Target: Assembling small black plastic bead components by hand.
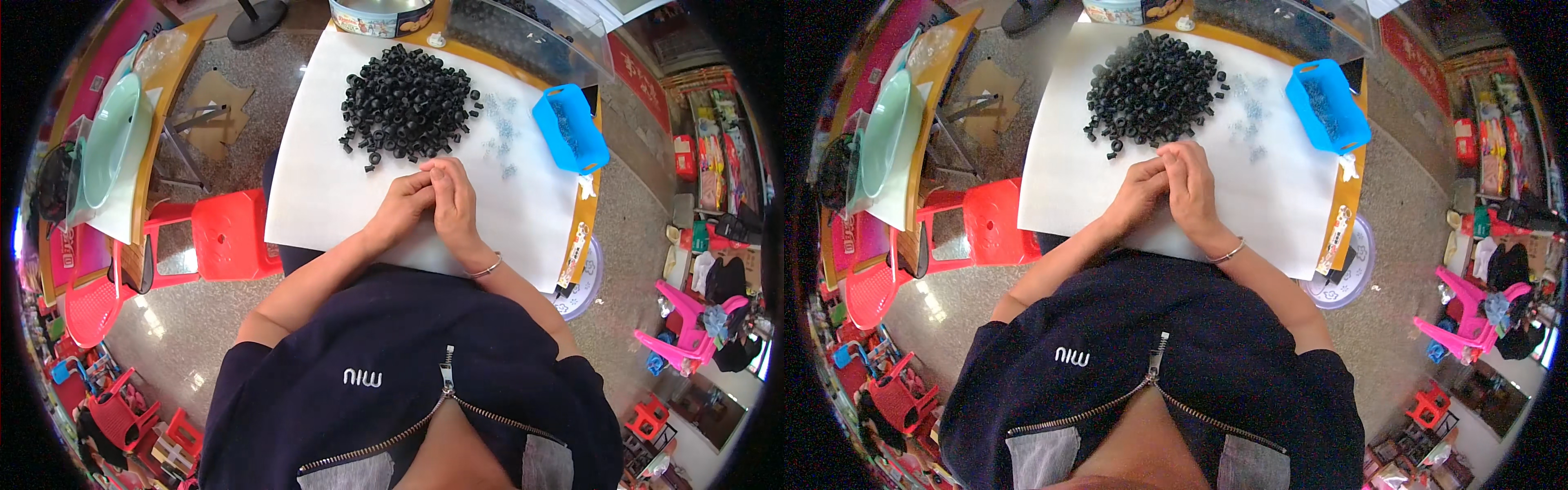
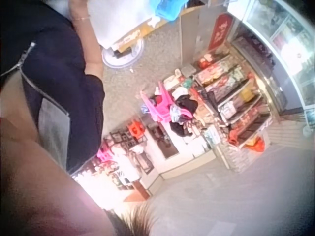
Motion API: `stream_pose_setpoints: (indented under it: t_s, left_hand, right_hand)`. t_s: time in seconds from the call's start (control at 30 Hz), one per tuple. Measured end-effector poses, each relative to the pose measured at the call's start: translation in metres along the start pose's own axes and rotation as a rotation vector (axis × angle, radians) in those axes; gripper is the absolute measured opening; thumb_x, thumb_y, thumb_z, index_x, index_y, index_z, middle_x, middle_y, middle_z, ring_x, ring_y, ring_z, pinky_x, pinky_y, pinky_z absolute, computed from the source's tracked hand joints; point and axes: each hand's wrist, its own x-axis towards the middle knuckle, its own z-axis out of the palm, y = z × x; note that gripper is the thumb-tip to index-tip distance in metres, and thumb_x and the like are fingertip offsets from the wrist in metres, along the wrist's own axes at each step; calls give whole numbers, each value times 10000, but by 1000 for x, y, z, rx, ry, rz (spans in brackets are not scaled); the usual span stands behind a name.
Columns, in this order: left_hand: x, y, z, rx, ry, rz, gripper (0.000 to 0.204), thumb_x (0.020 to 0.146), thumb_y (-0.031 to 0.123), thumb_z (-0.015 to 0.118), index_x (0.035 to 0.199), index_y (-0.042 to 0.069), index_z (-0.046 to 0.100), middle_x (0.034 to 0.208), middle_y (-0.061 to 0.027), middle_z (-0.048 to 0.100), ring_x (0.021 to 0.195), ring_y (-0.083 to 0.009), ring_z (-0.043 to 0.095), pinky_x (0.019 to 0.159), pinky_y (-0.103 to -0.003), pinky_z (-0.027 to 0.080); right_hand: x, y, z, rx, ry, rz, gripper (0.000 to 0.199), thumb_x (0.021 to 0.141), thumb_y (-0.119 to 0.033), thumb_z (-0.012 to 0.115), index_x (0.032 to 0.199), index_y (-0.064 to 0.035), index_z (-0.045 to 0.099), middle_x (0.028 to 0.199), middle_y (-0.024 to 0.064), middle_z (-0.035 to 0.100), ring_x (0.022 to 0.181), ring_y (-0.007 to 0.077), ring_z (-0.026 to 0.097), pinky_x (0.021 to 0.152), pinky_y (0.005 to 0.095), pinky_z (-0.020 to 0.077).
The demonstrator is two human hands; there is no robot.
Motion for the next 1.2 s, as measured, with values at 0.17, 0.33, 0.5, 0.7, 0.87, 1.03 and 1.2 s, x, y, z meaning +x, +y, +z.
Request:
stream_pose_setpoints:
  t_s: [0.17,0.33,0.5,0.7,0.87,1.03,1.2]
  left_hand:
    - [3,0,-2,19,0,-27,262,937,185,519,1056,-38,588,939,-26,602,822,-81,545,728,-230,453]
    - [5,4,-7,-324,-61,-65,281,914,161,548,1122,-27,558,933,-51,606,776,-122,575,718,-254,473]
    - [7,3,-15,-363,-156,-82,319,908,211,574,1130,-19,561,908,-49,607,725,-134,574,706,-259,479]
    - [4,6,-18,-310,-234,-101,365,896,270,604,1122,-15,572,900,-54,611,713,-135,578,691,-259,487]
    - [0,13,-10,-360,-196,-92,317,906,223,589,1112,-17,581,896,-52,613,716,-126,579,690,-262,503]
    - [0,14,-7,-345,-132,-82,240,911,146,571,1095,-7,591,900,-48,610,724,-107,575,685,-268,520]
    - [0,18,-2,-334,-62,-73,202,902,111,576,1071,2,596,879,-40,605,720,-93,562,667,-256,516]
  right_hand:
    - [-1,-2,0,89,21,87,172,934,-133,470,965,-3,579,983,139,553,894,274,533,821,331,428]
    - [2,-18,-22,-93,-79,-77,180,919,-132,503,1004,-16,610,1095,133,538,964,267,507,844,329,430]
    - [2,-22,-41,-134,-147,-136,206,858,-90,572,1044,-34,640,1098,111,548,989,249,495,846,327,433]
    - [7,-25,-52,-245,-185,-272,275,743,9,638,1007,-63,669,1003,60,582,943,243,507,802,333,451]
    - [6,-28,-51,-259,-81,-283,242,731,29,632,951,-65,667,899,61,579,866,246,513,741,338,461]
    - [6,-35,-52,-274,-26,-308,230,734,35,622,944,-56,649,837,75,568,809,258,519,700,351,457]
    - [6,-40,-56,-299,-43,-335,231,744,29,615,961,-45,642,818,78,577,787,263,530,691,354,457]
